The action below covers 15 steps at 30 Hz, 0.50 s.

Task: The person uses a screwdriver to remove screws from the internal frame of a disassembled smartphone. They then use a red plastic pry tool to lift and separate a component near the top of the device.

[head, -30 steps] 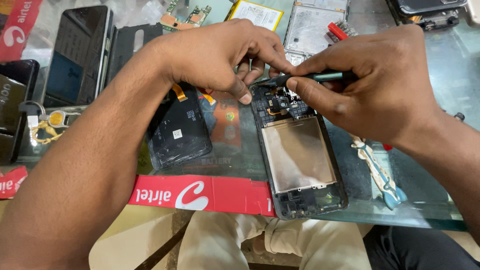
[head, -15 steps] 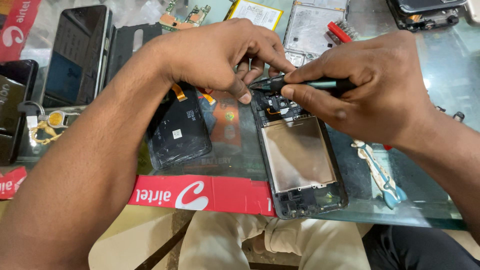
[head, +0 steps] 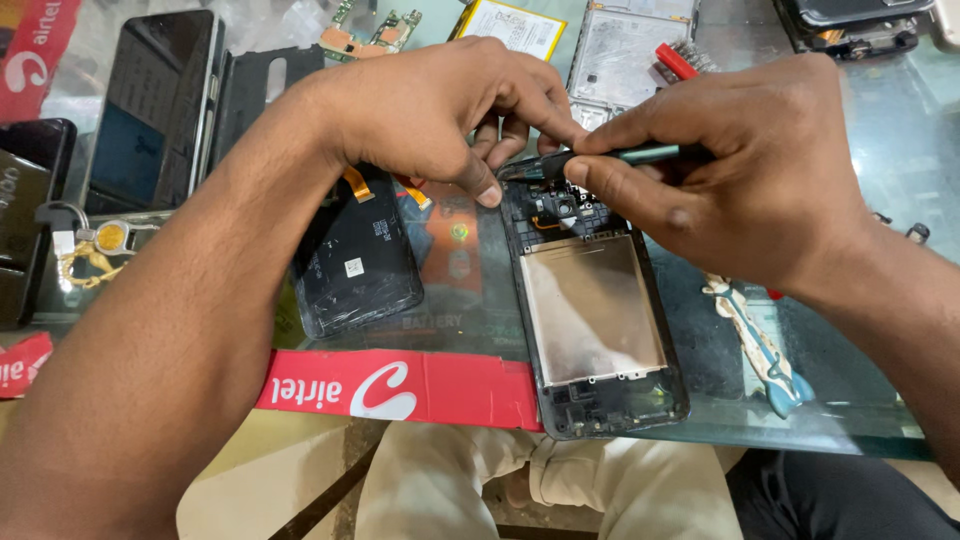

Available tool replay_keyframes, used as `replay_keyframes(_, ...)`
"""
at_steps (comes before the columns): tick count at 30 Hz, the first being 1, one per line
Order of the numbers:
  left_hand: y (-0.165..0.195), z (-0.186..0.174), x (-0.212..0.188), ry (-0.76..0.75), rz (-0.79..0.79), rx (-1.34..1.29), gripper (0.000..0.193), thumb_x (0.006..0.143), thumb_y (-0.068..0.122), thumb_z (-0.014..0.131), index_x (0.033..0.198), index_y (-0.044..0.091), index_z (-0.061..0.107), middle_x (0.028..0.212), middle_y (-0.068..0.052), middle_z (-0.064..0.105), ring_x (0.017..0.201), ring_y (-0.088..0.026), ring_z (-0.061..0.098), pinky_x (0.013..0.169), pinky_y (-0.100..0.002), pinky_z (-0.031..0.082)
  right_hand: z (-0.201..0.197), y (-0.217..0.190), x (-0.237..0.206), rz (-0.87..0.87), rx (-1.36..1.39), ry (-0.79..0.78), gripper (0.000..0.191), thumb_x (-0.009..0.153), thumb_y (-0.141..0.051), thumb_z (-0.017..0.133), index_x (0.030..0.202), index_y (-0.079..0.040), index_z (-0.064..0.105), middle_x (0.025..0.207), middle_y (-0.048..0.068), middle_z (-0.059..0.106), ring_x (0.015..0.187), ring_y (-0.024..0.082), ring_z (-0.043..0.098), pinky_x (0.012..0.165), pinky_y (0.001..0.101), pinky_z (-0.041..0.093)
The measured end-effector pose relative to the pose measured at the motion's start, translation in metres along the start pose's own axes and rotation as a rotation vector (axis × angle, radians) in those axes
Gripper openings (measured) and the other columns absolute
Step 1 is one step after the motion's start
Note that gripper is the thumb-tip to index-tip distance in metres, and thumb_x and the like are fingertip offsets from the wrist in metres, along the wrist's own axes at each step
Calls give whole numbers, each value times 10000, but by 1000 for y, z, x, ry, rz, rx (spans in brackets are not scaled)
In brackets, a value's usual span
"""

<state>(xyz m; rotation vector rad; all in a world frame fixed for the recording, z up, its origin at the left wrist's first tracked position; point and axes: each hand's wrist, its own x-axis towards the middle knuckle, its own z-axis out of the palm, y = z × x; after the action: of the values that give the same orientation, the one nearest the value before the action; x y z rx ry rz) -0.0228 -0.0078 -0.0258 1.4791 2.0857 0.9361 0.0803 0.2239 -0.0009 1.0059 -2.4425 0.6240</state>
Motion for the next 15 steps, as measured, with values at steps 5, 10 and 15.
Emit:
replay_keyframes(5, -2, 1, 0, 0, -20, -73, 750, 620, -90, 799, 1342, 81, 684, 1154, -8, 637, 720, -83, 580, 665, -257, 519, 0, 3, -2, 89, -23, -13, 167, 871, -122, 869, 942, 15, 803, 672, 126, 705, 493, 166, 634, 441, 285, 438)
replay_keyframes(10, -2, 1, -1, -14, -84, -106, 782, 628, -101, 785, 1376, 109, 692, 1091, -37, 637, 708, -86, 571, 661, -253, 512, 1, 5, -2, -4, -18, 12, 168, 925, -130, 868, 963, 12, 788, 739, 117, 709, 565, 143, 650, 485, 257, 457)
replay_keyframes(15, 0, 1, 0, 1, -45, -69, 764, 604, -90, 799, 1337, 98, 692, 1166, -11, 648, 722, -90, 588, 648, -260, 529, 2, 0, -1, -46, -69, 15, 150, 869, -114, 870, 886, 21, 806, 690, 140, 716, 500, 190, 623, 444, 309, 434)
